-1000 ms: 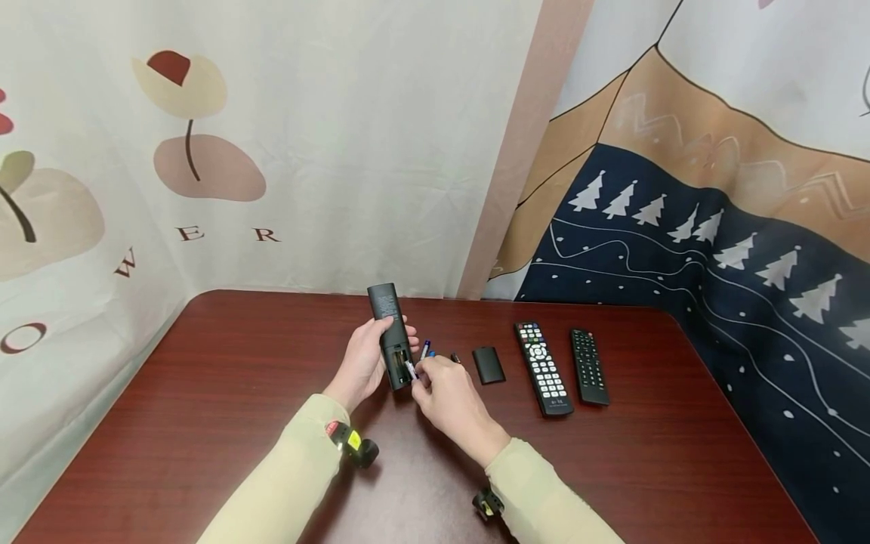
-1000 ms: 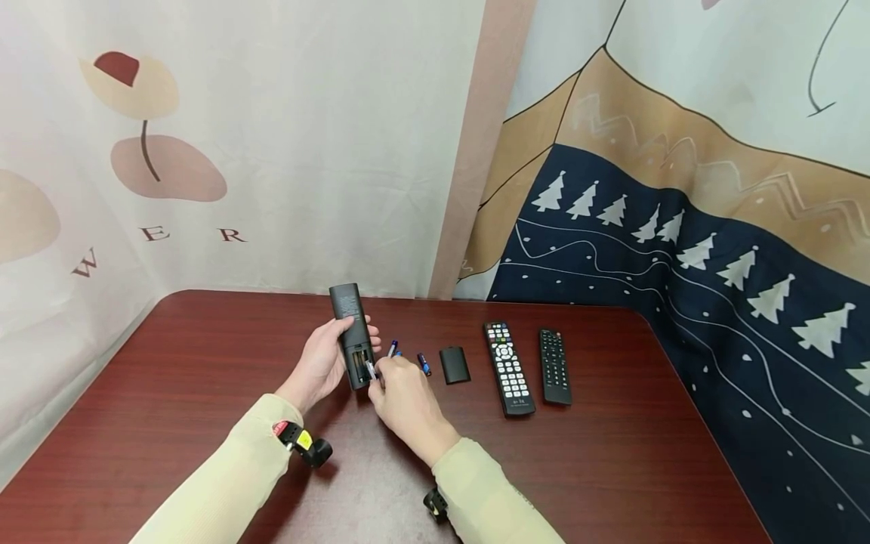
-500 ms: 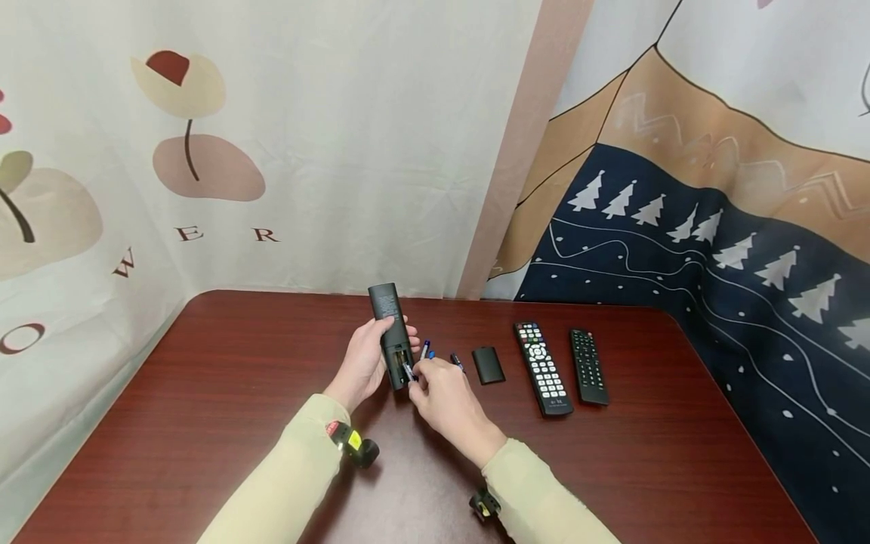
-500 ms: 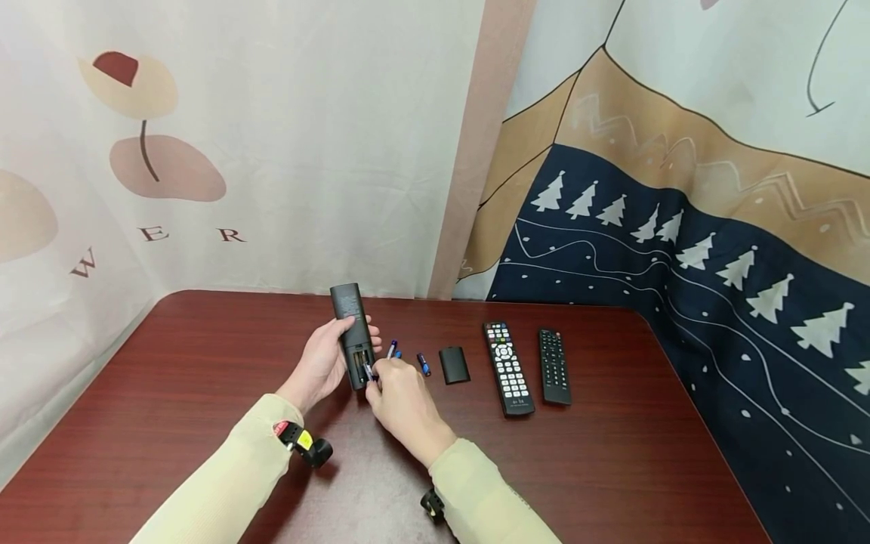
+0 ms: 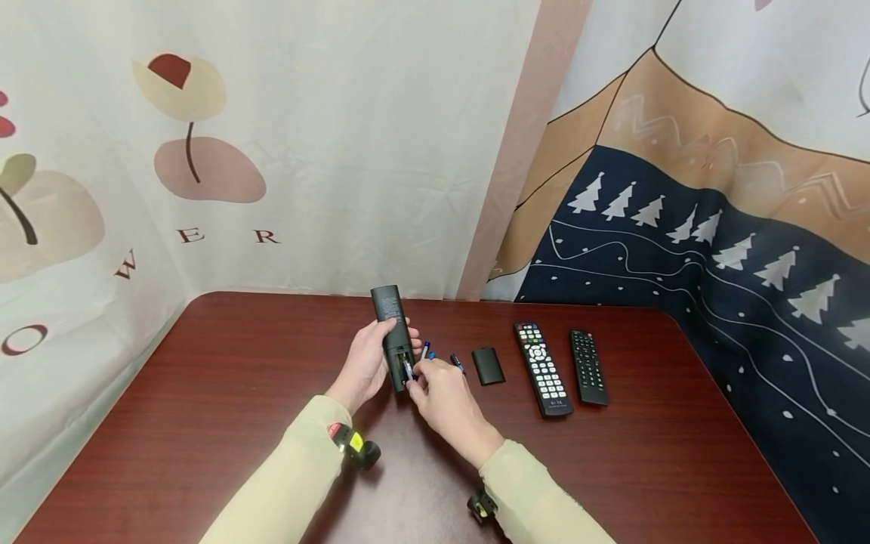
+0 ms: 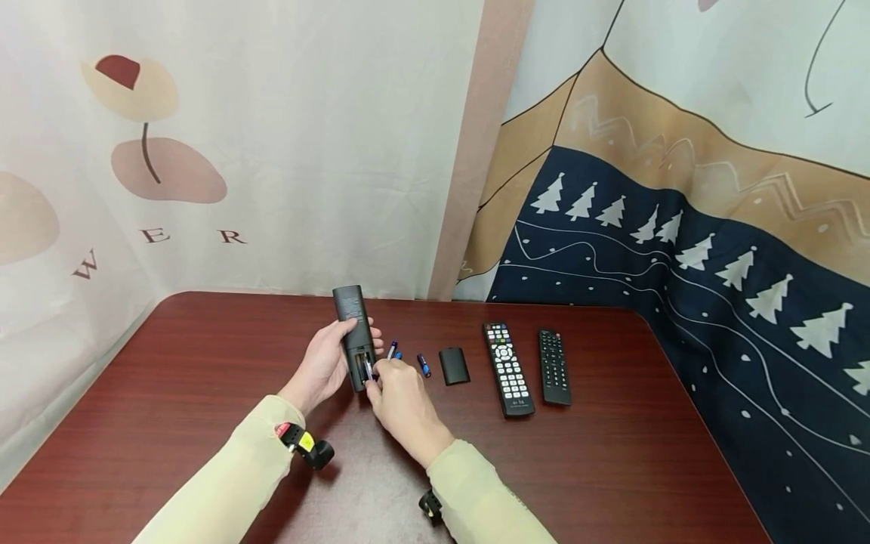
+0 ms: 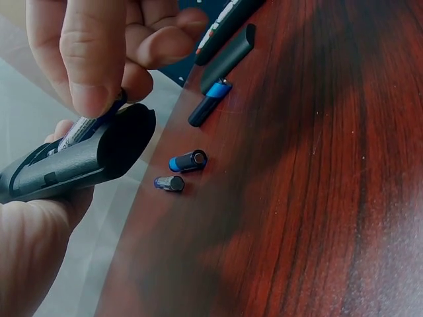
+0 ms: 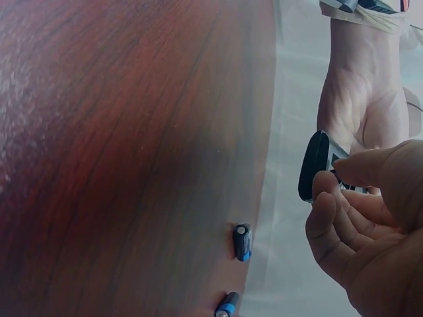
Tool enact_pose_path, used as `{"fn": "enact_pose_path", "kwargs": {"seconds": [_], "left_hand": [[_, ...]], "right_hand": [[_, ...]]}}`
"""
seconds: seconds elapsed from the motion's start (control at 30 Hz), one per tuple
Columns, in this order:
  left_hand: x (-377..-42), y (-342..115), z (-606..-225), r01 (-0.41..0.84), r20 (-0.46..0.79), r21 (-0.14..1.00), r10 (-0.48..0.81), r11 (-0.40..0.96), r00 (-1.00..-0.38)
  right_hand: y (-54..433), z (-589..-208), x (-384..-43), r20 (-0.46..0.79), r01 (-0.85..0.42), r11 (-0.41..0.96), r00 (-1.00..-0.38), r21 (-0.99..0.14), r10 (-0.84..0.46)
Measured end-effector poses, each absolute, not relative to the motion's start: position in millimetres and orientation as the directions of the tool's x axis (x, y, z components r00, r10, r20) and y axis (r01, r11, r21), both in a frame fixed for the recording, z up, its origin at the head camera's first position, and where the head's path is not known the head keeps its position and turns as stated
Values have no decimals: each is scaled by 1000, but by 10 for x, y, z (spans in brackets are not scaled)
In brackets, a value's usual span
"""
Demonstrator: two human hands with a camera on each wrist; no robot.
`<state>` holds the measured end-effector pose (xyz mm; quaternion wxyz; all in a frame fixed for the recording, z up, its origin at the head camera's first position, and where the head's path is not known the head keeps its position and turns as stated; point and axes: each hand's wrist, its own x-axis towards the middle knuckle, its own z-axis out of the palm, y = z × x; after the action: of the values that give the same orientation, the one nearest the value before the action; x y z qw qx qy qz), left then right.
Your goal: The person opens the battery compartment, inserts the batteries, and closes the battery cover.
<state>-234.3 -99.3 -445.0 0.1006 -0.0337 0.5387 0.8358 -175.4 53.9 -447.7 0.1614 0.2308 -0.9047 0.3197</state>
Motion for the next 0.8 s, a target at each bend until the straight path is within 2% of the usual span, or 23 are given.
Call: {"fn": "enact_pose_path", "kwargs": {"seconds": [0.8], "left_hand": [[-2320, -999, -4455, -193, -150, 884, 132, -426, -980]], "right_hand": [[566, -4573, -1785, 482, -533, 670, -828, -517, -286]]}}
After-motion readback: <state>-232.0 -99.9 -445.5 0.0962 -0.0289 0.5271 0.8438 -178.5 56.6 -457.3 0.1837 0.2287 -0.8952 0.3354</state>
